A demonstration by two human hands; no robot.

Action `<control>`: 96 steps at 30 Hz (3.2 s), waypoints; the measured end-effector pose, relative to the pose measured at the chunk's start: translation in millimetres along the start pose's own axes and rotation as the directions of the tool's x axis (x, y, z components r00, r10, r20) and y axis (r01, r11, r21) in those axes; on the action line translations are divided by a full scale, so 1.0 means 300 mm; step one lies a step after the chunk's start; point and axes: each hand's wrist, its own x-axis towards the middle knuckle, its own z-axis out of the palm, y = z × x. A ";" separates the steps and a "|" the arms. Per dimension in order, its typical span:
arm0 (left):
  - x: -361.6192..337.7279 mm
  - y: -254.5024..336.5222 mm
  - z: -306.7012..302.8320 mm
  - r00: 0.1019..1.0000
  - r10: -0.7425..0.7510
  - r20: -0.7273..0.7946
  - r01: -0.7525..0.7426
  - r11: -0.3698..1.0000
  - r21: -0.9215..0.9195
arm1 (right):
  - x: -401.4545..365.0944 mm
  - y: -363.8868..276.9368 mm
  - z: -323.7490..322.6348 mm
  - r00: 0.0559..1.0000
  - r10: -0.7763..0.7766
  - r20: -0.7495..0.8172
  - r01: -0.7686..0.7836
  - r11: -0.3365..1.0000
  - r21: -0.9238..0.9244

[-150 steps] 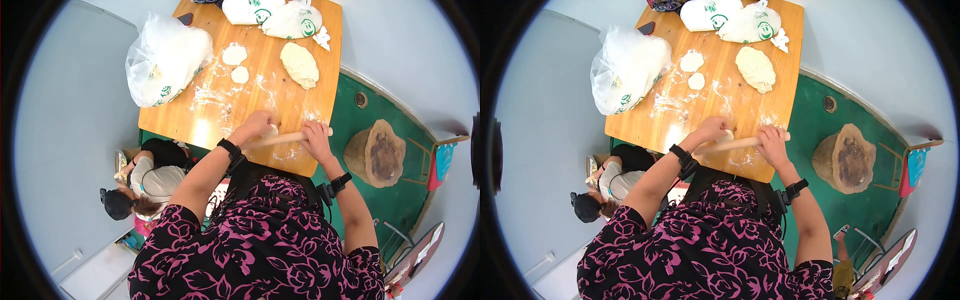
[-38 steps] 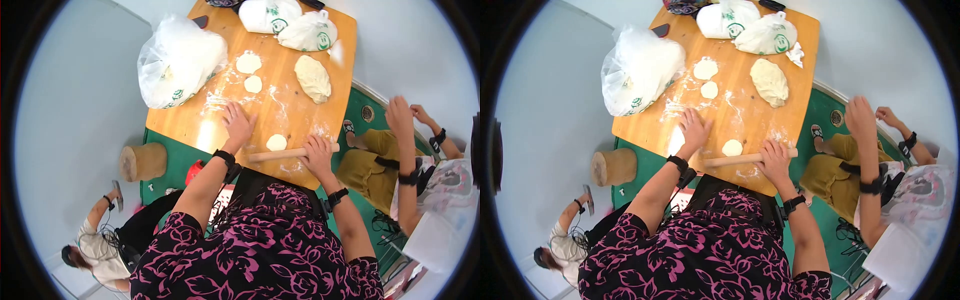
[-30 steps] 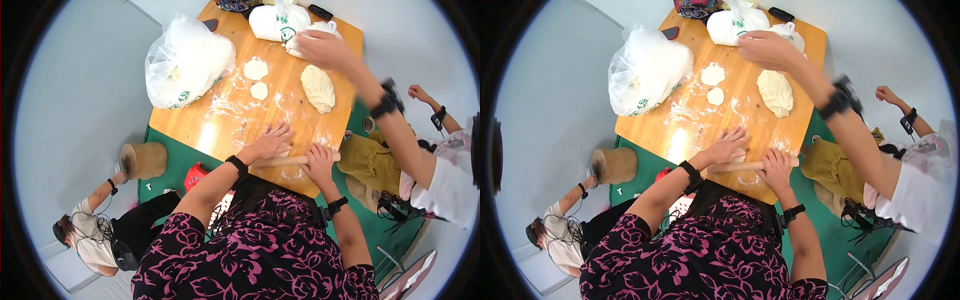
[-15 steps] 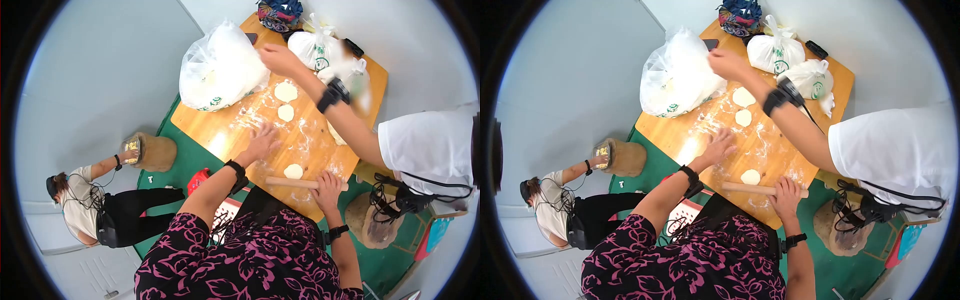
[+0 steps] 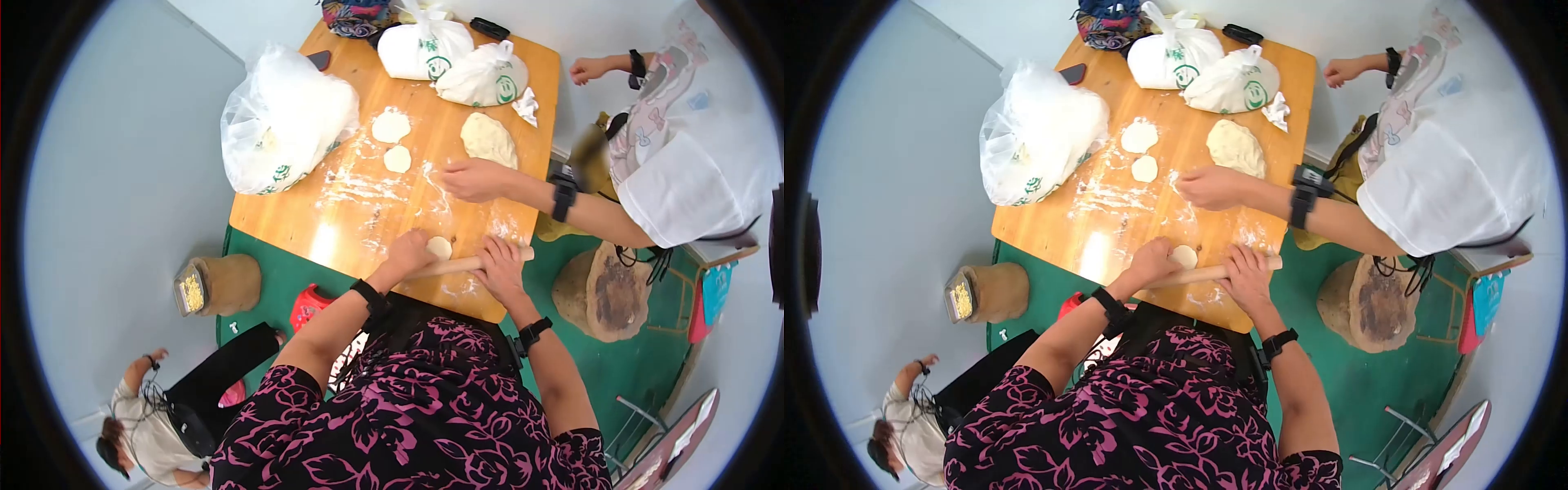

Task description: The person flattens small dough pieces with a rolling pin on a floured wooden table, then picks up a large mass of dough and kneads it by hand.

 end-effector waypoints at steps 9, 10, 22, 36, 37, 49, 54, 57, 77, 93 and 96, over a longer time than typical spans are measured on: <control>0.032 0.013 0.036 0.996 -0.082 -0.042 0.077 0.989 -0.125 | 0.001 0.029 -0.010 0.999 0.009 -0.032 -0.007 0.998 0.062; 0.032 0.008 0.042 0.998 -0.040 -0.040 0.036 0.994 -0.099 | 0.003 0.026 -0.014 0.999 0.025 -0.025 -0.023 0.998 0.057; 0.093 -0.032 -0.017 0.985 -0.038 0.167 0.079 0.966 -0.245 | 0.009 0.025 -0.030 0.998 0.062 -0.018 -0.060 0.993 0.100; 0.165 -0.044 -0.016 0.969 0.087 0.231 -0.063 0.992 -0.110 | 0.084 0.004 -0.030 0.991 0.008 0.133 0.006 0.995 -0.102; 0.156 -0.051 -0.018 0.966 0.065 0.251 -0.044 0.995 -0.086 | 0.045 0.003 -0.025 0.988 0.002 0.153 0.011 0.997 -0.083; 0.140 -0.053 -0.012 0.964 0.106 0.244 -0.091 0.993 -0.074 | 0.021 -0.010 -0.032 0.994 -0.008 0.112 0.017 0.996 -0.084; 0.126 -0.002 0.001 0.916 0.211 0.341 -0.246 0.968 0.060 | -0.044 -0.014 -0.017 0.995 -0.032 0.098 0.034 0.999 -0.021; 0.140 -0.012 0.023 0.939 0.167 0.300 -0.142 0.984 -0.104 | -0.014 -0.027 -0.039 0.996 -0.076 0.045 0.073 0.996 0.056; 0.138 -0.046 0.030 0.988 0.092 0.127 -0.086 0.995 -0.052 | 0.009 -0.024 -0.038 0.983 0.040 0.180 -0.022 0.994 -0.106; 0.144 -0.030 0.019 0.971 0.153 0.183 -0.160 0.987 0.024 | 0.074 0.016 -0.026 0.989 -0.039 0.140 0.045 0.998 -0.037; 0.172 -0.076 0.022 0.969 -0.022 0.245 0.110 0.930 -0.350 | 0.074 0.013 -0.045 0.966 -0.105 0.234 0.101 0.994 0.033</control>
